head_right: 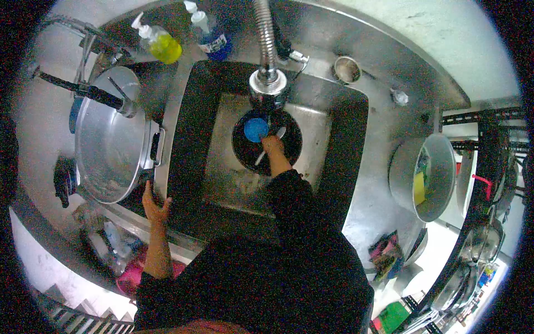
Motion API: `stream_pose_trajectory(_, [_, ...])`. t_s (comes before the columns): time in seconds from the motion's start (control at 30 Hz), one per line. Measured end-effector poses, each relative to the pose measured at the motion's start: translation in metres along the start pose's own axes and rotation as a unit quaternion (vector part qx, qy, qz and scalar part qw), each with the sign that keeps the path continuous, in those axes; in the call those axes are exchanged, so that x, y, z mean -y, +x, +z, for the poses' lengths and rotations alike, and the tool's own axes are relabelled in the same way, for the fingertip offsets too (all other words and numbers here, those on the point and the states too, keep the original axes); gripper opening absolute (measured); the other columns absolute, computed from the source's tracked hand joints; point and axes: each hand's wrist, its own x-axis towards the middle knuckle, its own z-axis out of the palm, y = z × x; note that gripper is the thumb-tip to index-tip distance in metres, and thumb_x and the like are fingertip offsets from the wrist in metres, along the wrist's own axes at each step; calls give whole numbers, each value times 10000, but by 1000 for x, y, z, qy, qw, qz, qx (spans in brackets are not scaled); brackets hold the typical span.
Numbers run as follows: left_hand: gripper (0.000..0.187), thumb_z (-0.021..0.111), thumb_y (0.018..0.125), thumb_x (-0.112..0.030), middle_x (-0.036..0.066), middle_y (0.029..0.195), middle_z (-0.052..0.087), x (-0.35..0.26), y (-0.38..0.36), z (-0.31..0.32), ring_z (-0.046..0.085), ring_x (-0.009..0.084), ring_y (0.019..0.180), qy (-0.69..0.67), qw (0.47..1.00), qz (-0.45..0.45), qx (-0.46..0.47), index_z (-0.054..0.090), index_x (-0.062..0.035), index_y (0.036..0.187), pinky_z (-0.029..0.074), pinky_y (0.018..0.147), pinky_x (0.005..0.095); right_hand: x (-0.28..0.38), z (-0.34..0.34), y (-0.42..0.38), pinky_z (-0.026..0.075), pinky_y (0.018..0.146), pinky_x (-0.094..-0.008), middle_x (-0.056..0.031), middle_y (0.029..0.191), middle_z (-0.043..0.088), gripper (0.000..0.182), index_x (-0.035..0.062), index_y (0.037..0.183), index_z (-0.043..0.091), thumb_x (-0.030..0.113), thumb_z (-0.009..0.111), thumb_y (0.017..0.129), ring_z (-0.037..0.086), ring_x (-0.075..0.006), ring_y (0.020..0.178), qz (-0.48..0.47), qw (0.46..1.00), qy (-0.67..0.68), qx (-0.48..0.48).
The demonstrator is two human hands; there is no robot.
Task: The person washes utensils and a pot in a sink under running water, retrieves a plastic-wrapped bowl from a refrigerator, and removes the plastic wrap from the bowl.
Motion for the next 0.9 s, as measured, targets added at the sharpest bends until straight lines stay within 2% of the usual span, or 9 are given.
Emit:
stream_pose_trajectory(0.2, [1045, 381, 673, -734, 203, 1370, 160, -143, 56, -34, 152, 290, 1276, -338, 921, 105, -164, 144, 62, 1308, 91, 1033, 399, -19, -19, -35, 447, 377, -420, -209, 731, 579, 173, 42, 858, 568, 105, 423, 787, 572, -261, 487, -11, 988, 148, 46])
stream_pose_trajectory(0.27, [1029, 358, 695, -725, 195, 1375, 152, -218, 93, -51, 126, 291, 1282, -402, 878, 176, -194, 106, 58, 1314, 64, 1036, 386, -65, 24, 20, 459, 462, -436, -230, 781, 578, 360, 69, 1120, 405, 56, 423, 761, 572, -319, 591, -125, 991, -10, 36])
stream_pose_trajectory(0.4, [865, 351, 787, -616, 198, 1356, 216, -303, 168, -54, 204, 298, 1257, -309, 881, 340, -118, 152, 41, 1313, 126, 1020, 380, -26, -38, -93, 480, 621, -443, -242, 844, 584, 524, -15, 1197, 269, 90, 463, 722, 580, -381, 740, -98, 995, -5, 0])
stream_pose_trajectory(0.6, [714, 292, 855, -532, 158, 1391, 145, -374, 214, -36, 98, 272, 1294, -670, 728, -13, 144, 107, -48, 1346, 85, 1039, 369, -37, -52, -121, 454, 698, -452, -253, 936, 561, 437, -24, 1132, 420, 106, 475, 718, 588, -335, 805, -92, 994, 24, -60])
stream_pose_trajectory(0.63, [646, 352, 852, -490, 165, 1332, 290, -388, 216, -36, 243, 246, 1251, -715, 683, -102, 110, 257, -46, 1311, 160, 1020, 306, -39, -58, -125, 445, 730, -451, -255, 942, 558, 423, -39, 1114, 437, 110, 476, 720, 582, -337, 825, -94, 993, 22, -61])
stream_pose_trajectory(0.73, [917, 214, 723, -737, 152, 1411, -17, -392, 218, -33, -22, 286, 1301, -655, 729, 0, 199, -42, -124, 1356, -31, 1024, 420, -58, -61, -105, 460, 751, -434, -201, 909, 588, 433, 7, 1075, 490, 154, 524, 668, 575, -352, 834, -153, 978, -143, -19])
stream_pose_trajectory(0.8, [915, 225, 728, -730, 153, 1409, -28, -379, 236, -43, -23, 281, 1302, -739, 585, -44, 331, -21, -113, 1357, -28, 1026, 398, -65, -66, -119, 456, 758, -435, -180, 942, 586, 353, 33, 1017, 539, 146, 512, 685, 569, -350, 856, -144, 981, -70, -108])
stream_pose_trajectory(0.87, [927, 239, 733, -723, 161, 1407, -14, -379, 238, -37, -9, 273, 1302, -743, 588, -27, 318, -16, -82, 1352, -15, 1030, 377, -52, -93, -138, 460, 751, -436, -161, 953, 589, 300, 48, 978, 572, 144, 496, 705, 571, -345, 858, -133, 980, -83, -121])
stream_pose_trajectory(0.9, [941, 247, 735, -720, 168, 1405, 6, -393, 230, -27, 6, 267, 1301, -703, 668, 9, 244, -21, -56, 1347, -3, 1033, 366, -43, -108, -147, 465, 740, -437, -153, 947, 594, 285, 50, 967, 581, 146, 486, 716, 577, -340, 851, -125, 980, -129, -87])
